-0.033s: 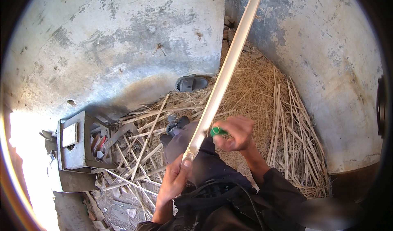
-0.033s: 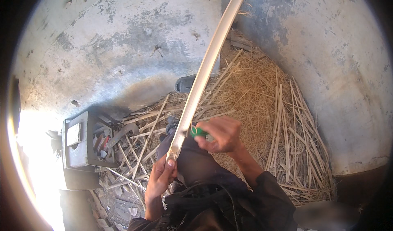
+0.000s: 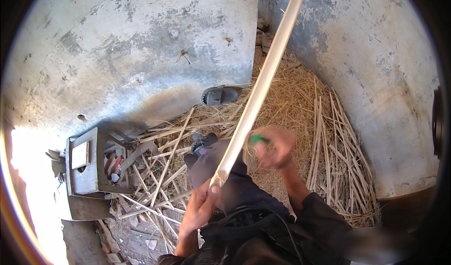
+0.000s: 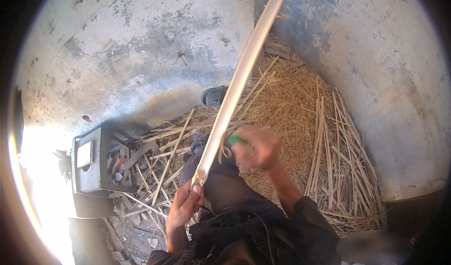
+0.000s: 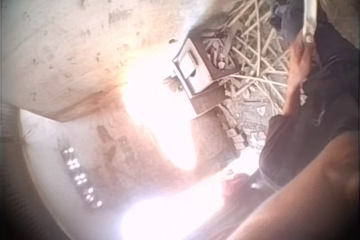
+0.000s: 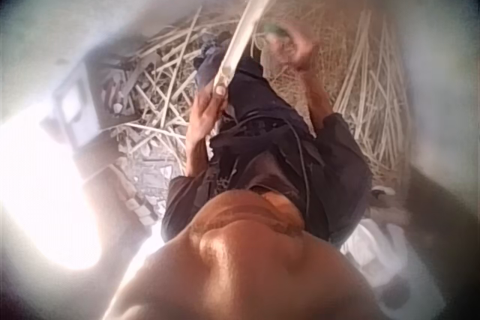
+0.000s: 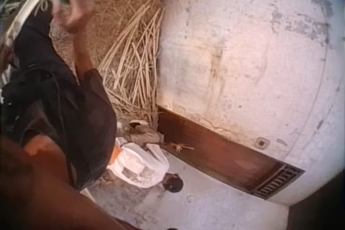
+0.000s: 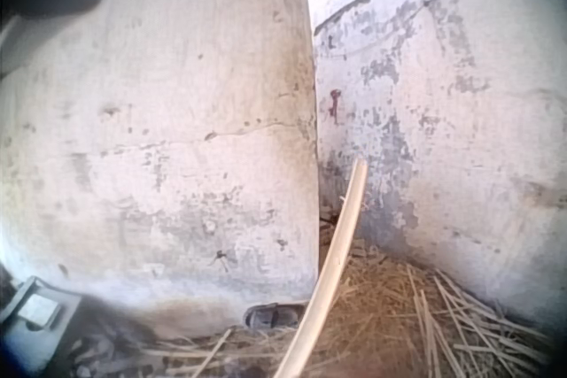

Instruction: The person sits on a floor covered with straw and wood shavings, using a green utility knife to shave thin strips from a long, thin piece of wood. They hold the wood with their left hand and repeatedly scrape the knife along its length to remove the outer layer.

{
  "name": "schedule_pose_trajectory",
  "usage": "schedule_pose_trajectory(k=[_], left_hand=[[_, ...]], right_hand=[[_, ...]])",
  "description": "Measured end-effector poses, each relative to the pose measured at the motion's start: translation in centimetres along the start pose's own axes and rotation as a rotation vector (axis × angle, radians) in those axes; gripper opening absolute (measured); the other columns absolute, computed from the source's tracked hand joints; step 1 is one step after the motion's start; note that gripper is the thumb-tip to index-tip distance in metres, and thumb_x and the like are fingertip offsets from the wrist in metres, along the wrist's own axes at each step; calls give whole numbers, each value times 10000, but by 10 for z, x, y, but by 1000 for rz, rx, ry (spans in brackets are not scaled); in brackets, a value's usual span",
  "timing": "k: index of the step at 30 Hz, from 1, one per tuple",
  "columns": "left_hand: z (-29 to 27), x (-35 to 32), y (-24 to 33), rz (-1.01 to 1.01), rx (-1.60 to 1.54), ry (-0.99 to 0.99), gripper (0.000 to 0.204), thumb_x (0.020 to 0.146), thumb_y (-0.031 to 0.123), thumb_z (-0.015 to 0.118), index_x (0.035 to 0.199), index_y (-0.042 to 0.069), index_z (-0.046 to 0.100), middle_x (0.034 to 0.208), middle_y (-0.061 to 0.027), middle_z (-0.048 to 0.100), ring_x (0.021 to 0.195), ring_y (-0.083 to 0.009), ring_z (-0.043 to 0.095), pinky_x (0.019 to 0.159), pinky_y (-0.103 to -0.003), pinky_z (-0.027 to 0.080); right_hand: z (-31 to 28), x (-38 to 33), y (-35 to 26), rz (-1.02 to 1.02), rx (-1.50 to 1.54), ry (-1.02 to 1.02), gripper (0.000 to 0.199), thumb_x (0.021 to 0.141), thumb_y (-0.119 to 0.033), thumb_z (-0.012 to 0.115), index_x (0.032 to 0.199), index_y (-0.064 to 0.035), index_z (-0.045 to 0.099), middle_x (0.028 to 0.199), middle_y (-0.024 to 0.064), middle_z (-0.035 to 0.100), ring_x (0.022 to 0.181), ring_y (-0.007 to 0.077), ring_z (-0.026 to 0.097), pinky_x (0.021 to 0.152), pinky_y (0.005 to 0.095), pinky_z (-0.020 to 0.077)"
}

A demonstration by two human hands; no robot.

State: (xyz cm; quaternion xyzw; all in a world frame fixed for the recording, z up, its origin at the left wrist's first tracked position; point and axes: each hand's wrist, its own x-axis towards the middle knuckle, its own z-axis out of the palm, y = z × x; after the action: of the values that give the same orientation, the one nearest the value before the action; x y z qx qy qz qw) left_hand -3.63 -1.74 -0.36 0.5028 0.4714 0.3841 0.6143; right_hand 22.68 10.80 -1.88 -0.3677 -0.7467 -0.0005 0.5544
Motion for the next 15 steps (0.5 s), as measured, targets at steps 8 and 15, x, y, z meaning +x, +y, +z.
schedule_pose_trajectory(k=[8, 15], left_hand=[[-10, -21, -26, -184, -8, 2, 322, 1158, 334, 491, 993, 67, 561, 728, 29, 514, 561, -44, 421, 501, -236, 341], [-16, -16, -18, -132, 146, -19, 358, 1139, 358, 526, 1005, 31, 585, 689, -34, 598, 544, -111, 575, 510, -294, 450]], right_hand=[[-12, 0, 56, 325, 44, 35, 273, 933, -254, 741, 1049, -8, 766, 796, 70, 736, 663, 136, 673, 571, 292, 513], [-7, 14, 45, 315, 144, 7, 281, 897, -235, 779, 1060, -7, 762, 864, 97, 769, 758, 167, 746, 639, 306, 576]])
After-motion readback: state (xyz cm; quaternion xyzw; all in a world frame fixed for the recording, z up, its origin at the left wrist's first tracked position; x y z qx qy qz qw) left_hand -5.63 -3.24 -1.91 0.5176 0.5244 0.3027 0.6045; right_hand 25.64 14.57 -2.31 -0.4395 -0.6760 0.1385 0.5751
